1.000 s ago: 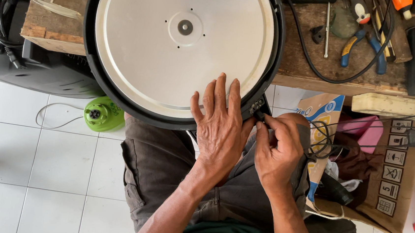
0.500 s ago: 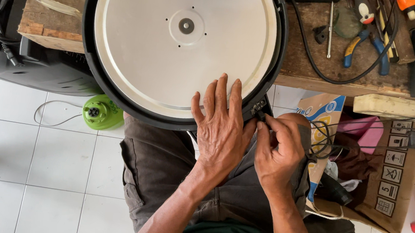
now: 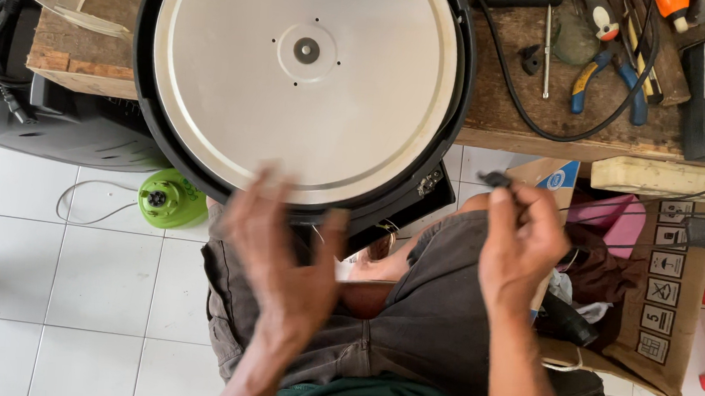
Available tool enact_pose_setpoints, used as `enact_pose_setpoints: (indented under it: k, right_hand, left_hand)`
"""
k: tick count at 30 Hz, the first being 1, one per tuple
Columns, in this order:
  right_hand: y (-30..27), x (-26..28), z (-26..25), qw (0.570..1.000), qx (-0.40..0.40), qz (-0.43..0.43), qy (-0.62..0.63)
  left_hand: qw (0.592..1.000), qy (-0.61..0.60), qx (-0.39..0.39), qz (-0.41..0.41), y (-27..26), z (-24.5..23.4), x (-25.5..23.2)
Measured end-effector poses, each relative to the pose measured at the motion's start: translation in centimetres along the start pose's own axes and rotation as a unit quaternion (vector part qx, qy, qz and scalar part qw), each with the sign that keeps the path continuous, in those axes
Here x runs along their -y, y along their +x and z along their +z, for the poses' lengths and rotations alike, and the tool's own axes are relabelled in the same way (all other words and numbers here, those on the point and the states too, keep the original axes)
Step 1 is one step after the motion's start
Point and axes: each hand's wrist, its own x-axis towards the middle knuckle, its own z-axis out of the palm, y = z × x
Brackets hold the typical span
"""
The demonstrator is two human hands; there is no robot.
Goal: The person disassembles a round appliance base, using a screwdriver and a power drill to remove screws and a plastic cover. They then flip the appliance to access the internal wiring and components, using a screwdriver to manipulate the wires and parts inside.
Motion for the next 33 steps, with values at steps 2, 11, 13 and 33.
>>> enact_pose_setpoints:
  k: [2, 11, 13, 33]
  right_hand:
    - [2.9, -2.1, -0.3, 0.999, -0.003, 0.019, -0.042]
    - [13.7, -11.0, 3.1, 0.972, 0.069, -0.114, -0.192]
    - [14.9, -11.4, 4.1, 0.958, 0.077, -0.128, -0.246]
    - [17.0, -2.8, 6.5, 0.892, -0.008, 0.286, 0.349]
  left_hand:
    - [0.995, -0.027, -0.067, -0.075, 0.5, -1.0, 2.3]
    - [0.847, -0.317, -0.118, -0.409, 3.6, 0.7, 12.0]
    - [0.849, -0.31, -0.128, -0.41, 4.2, 0.6, 11.8]
    - [0.91, -0.13, -0.099, -0.381, 5.0, 1.4, 10.6]
